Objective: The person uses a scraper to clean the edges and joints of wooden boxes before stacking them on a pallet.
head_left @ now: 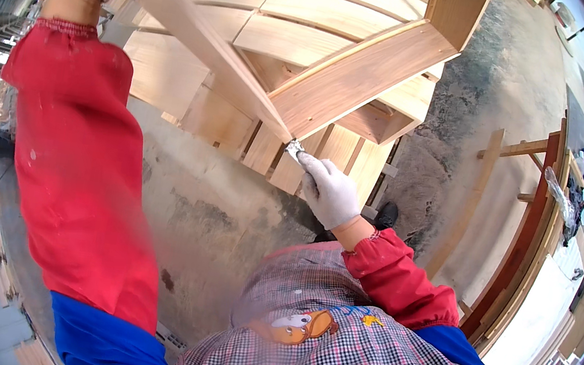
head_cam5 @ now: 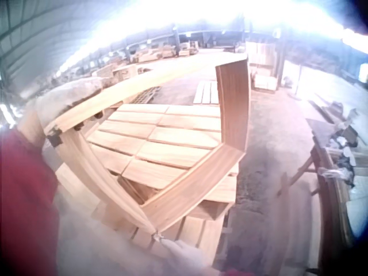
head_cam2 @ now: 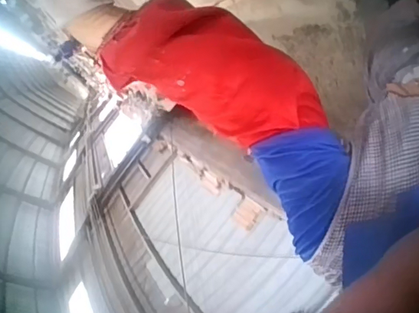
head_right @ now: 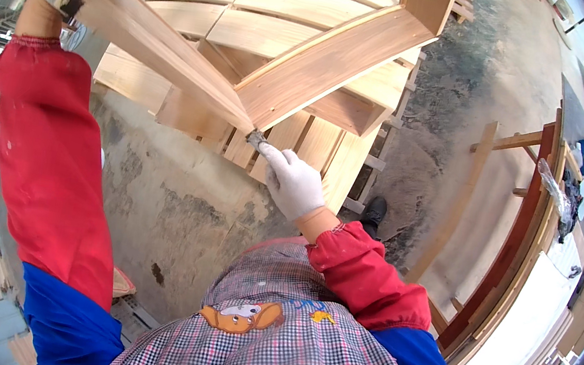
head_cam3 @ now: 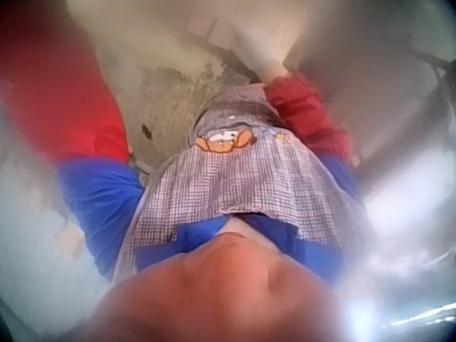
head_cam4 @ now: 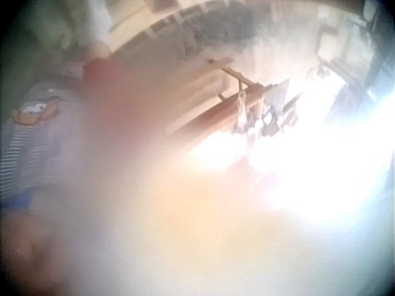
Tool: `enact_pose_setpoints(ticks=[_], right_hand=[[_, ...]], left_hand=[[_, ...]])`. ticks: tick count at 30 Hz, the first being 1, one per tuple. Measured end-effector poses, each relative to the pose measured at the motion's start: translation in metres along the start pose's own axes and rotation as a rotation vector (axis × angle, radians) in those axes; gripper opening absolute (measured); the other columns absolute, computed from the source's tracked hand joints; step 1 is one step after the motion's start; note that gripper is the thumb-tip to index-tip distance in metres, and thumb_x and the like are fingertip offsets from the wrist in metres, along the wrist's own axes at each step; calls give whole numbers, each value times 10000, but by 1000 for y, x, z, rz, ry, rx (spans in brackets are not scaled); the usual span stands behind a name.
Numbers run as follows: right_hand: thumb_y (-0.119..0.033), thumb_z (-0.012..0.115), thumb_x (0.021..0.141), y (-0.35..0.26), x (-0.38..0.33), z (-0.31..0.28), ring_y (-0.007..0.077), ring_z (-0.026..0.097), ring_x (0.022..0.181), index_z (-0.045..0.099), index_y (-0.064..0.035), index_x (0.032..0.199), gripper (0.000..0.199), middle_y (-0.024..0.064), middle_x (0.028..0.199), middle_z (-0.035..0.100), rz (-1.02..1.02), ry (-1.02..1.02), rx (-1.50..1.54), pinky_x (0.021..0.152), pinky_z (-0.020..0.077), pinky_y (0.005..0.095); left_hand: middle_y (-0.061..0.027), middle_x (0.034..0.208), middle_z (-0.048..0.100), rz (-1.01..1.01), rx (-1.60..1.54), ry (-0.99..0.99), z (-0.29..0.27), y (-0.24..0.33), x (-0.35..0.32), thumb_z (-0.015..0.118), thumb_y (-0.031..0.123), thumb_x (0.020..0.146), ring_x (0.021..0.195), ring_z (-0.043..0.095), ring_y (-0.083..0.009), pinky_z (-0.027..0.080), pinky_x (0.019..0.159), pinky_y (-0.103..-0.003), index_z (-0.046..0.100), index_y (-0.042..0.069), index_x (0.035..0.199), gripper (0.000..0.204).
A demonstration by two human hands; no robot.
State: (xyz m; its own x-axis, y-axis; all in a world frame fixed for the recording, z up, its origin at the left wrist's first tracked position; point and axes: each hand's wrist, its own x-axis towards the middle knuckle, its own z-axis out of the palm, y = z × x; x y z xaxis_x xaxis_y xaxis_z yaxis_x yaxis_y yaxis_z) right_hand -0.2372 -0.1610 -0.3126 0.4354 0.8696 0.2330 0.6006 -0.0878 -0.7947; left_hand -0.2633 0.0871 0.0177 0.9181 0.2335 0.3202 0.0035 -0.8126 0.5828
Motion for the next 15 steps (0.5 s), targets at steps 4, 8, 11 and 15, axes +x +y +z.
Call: enact_pose_setpoints(ticks=[4, 8, 11, 15], right_hand=[[-88, 552, 847, 10, -16, -16, 365, 621, 800, 551, -135, 1205, 361, 152, 922, 622, 132, -89, -38, 693, 514, 420], [-110, 543, 846, 30, -39, -46, 395, 621, 845, 530, -111, 1218, 373, 190, 964, 635, 227, -112, 62, 725, 508, 447], [-149, 588, 844, 45, -63, -73, 387, 625, 835, 533, -89, 1220, 385, 214, 920, 628, 424, -127, 100, 730, 502, 415], [-141, 595, 849, 49, -90, -103, 275, 630, 752, 521, -73, 1248, 412, 164, 862, 623, 590, -15, 167, 697, 502, 363]], left_hand=[[-138, 1246, 577, 16, -8, 44, 12, 10, -4, 517, 302, 956, 1130, 544, -195, 413, 967, -269, 559, 29, 1274, 422], [-146, 1315, 536, 83, 84, 46, 10, -2, -12, 472, 270, 981, 1218, 500, -210, 372, 1042, -303, 560, -10, 1262, 406], [-161, 1343, 502, 223, 320, 226, 8, -26, -23, 390, 286, 1008, 1240, 480, -250, 364, 1065, -352, 471, -45, 1327, 467], [-164, 1360, 478, -46, -723, 697, 46, -89, -58, 245, 462, 1026, 1251, 464, -245, 326, 1091, -401, 378, -24, 1385, 619]])
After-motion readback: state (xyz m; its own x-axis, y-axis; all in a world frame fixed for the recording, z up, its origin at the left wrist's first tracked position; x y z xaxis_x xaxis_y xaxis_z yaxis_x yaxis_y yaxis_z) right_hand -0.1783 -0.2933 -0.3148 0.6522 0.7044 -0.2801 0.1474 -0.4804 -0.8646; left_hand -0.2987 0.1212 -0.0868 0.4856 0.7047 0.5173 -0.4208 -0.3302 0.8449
